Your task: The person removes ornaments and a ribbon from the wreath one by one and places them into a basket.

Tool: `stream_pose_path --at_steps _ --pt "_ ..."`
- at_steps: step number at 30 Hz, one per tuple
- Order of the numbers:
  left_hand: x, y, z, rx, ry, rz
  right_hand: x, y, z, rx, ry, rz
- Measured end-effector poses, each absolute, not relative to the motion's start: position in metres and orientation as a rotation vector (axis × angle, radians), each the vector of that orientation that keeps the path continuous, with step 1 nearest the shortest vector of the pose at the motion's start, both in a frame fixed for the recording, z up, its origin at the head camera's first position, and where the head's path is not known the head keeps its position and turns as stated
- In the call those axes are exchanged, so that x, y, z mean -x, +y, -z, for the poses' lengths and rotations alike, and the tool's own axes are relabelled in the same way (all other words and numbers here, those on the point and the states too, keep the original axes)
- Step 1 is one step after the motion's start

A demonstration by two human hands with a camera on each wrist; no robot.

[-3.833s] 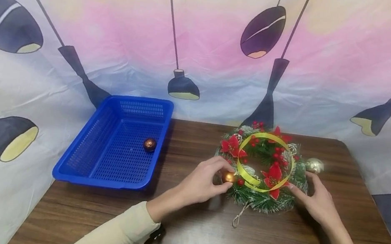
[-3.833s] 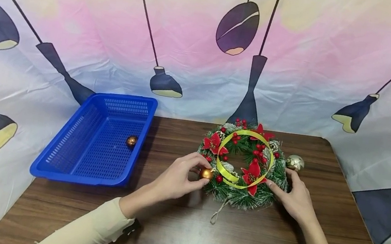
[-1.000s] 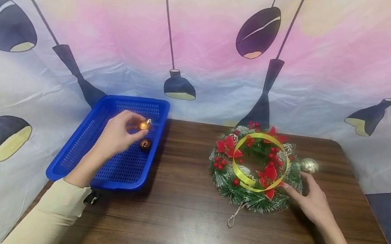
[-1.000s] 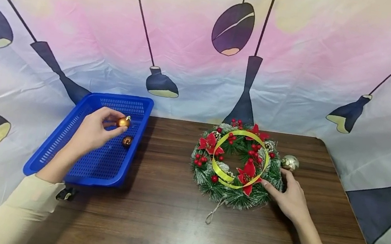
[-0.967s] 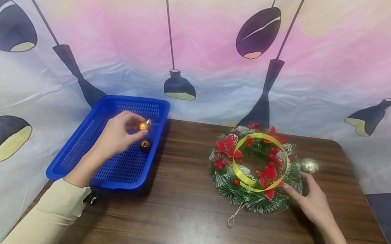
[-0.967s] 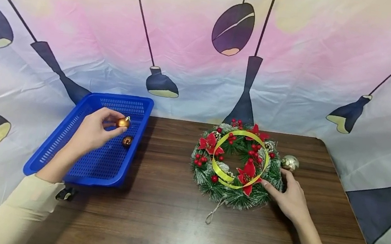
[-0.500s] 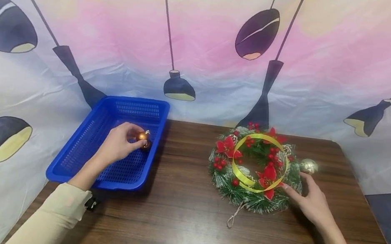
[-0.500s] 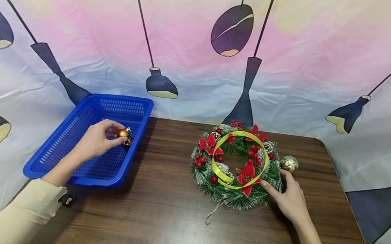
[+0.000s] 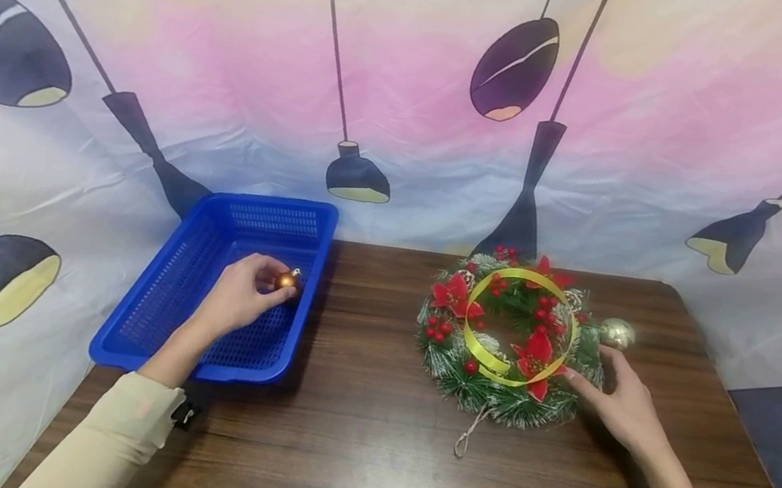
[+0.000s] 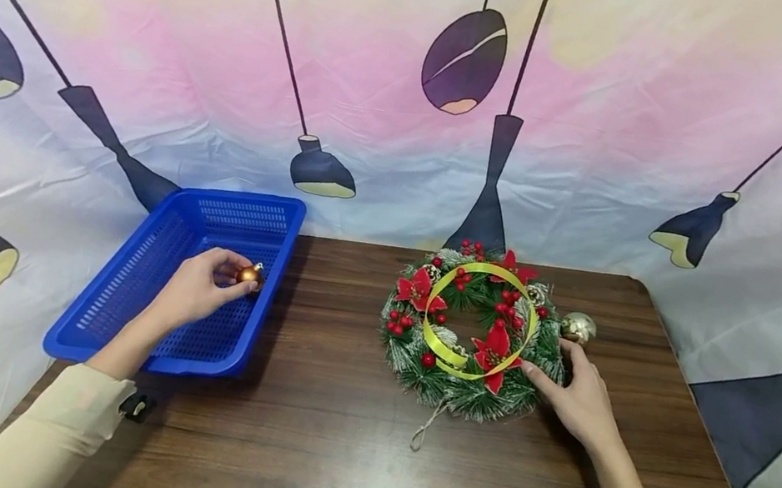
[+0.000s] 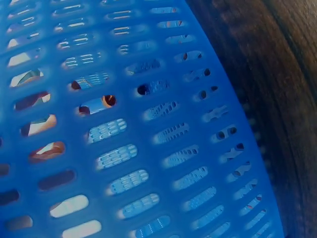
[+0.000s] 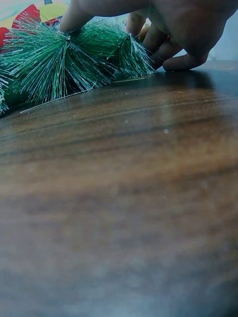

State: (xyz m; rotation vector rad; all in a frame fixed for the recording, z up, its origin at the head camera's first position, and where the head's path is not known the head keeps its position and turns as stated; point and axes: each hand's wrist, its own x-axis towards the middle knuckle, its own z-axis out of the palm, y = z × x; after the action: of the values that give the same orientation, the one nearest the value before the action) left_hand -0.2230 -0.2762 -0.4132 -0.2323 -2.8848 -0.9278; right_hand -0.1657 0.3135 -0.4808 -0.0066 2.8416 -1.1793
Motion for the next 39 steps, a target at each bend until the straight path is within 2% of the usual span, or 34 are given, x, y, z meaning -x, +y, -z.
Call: stream_pose_path --at_steps 30,39 --pt "0.2225 -0.2754 0.4178 0.349 -2.887 0.932 0.1665 0.3157 0.4815 0.007 2.865 1.157" --pt "0.2234 -0.2776 0.4141 0.305 -2.874 0.920 0.1671 0.3130 0.4832 0.020 2.876 1.164"
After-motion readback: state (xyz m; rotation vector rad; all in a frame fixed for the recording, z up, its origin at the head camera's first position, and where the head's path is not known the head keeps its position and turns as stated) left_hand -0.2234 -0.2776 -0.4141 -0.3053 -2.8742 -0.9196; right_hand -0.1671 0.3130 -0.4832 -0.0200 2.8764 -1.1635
